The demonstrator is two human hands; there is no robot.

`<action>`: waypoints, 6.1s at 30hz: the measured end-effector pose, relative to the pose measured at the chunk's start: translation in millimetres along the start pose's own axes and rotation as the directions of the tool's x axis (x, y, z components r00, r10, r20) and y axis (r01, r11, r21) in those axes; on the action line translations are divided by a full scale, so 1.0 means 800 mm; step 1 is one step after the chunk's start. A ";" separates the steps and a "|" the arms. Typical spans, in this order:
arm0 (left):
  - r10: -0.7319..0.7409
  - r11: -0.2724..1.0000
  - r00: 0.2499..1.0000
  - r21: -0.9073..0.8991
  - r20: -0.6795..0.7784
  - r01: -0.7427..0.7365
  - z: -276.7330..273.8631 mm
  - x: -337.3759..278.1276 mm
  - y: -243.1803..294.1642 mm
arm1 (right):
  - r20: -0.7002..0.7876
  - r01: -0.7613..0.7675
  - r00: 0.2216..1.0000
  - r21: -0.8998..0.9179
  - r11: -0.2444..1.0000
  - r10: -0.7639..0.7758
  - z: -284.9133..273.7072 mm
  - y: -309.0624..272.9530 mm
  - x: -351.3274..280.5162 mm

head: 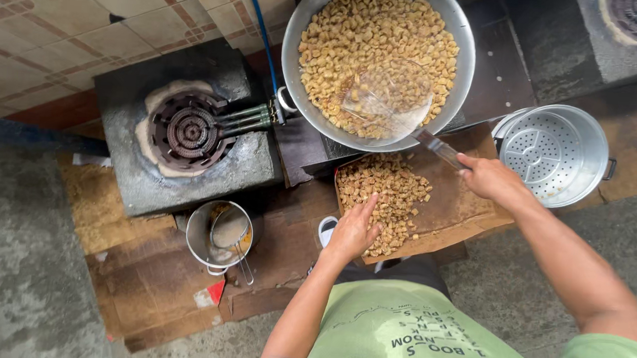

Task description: The person uses a wire skimmer to stir and lift fried snack pieces in a large wok over a gas burner. They repeatedly scoop the snacks from the oil and transfer them onto a wooden board placed beside the stove. The process continues throughout the clip with consistent stirring and removal of the fried items.

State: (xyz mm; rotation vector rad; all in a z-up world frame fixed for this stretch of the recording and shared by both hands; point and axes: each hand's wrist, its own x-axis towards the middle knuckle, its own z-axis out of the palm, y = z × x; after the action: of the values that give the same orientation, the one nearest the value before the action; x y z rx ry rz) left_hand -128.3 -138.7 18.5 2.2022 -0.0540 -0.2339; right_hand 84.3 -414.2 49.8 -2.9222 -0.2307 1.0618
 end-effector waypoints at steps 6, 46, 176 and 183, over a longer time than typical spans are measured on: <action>-0.054 0.997 0.996 0.053 -0.071 0.058 0.055 0.022 0.029 | 0.012 0.051 0.999 0.017 0.999 -0.051 0.014 0.006 0.059; -0.366 0.930 0.863 -0.172 -0.349 0.325 0.285 0.233 0.269 | -0.087 0.321 0.947 0.316 0.893 -0.310 -0.041 0.261 0.274; -0.541 0.839 0.786 -0.120 -0.300 0.531 0.202 0.355 0.217 | 0.002 0.452 0.872 0.385 0.805 -0.490 -0.133 0.130 0.383; -0.561 0.825 0.741 -0.167 -0.369 0.540 0.209 0.355 0.211 | -0.037 0.647 0.757 0.184 0.740 -0.652 -0.125 0.103 0.427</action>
State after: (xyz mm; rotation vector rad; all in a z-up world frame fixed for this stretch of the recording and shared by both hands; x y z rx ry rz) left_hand 127.0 -407.3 13.3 2.1213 0.8447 -0.0946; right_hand 417.8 -442.3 -97.1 -2.3340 -1.0084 0.9262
